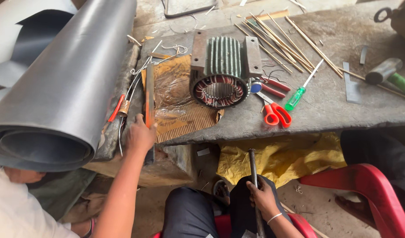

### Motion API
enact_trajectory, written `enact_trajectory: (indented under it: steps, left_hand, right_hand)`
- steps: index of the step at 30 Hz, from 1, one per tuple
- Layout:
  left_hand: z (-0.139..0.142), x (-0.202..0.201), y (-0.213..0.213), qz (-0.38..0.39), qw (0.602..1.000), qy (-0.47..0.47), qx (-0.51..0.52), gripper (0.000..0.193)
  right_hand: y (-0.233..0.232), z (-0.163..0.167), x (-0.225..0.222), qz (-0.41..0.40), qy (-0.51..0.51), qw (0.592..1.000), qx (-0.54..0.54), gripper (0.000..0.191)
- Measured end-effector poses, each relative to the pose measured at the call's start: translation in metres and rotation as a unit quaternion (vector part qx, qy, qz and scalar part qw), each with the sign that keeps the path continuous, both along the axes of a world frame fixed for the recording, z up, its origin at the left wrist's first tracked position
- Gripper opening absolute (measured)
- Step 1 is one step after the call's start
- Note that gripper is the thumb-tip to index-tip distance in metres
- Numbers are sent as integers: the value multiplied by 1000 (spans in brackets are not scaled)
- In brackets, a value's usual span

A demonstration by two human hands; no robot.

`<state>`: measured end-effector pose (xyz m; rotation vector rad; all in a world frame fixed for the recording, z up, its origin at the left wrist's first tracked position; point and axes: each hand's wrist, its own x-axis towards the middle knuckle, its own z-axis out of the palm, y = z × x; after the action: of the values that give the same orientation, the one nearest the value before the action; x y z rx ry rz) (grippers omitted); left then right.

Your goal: The person sits at a workbench holding a flat file in one hand and a punch in the other, repeatedly filing the slots inside an electric motor stator and tapping it. They then rotate the stator and use a screwdriver and pliers to pick at and trim the windings inside the stator.

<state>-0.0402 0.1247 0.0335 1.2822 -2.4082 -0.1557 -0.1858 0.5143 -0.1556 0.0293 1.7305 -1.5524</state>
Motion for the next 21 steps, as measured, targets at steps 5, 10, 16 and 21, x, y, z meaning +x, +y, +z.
enact_trajectory:
  steps: [5,10,16,21]
  left_hand:
    - [67,-63,-27,-236,950,178,-101,40]
    - [127,-195,-67,-311,847,377,212,49]
    - [126,-295,-65,-462,747,351,325,43]
    - [113,-280,-34,-296,771,436,358,29]
  right_hand:
    - [-5,-1,1,-13,-23,999,18,59]
    - [-6,-5,1,-11,-31,999,15,64]
    - [-9,-11,-5,-11,-25,998,57,65]
    - [-9,-7,-3,-8,-30,998,50,66]
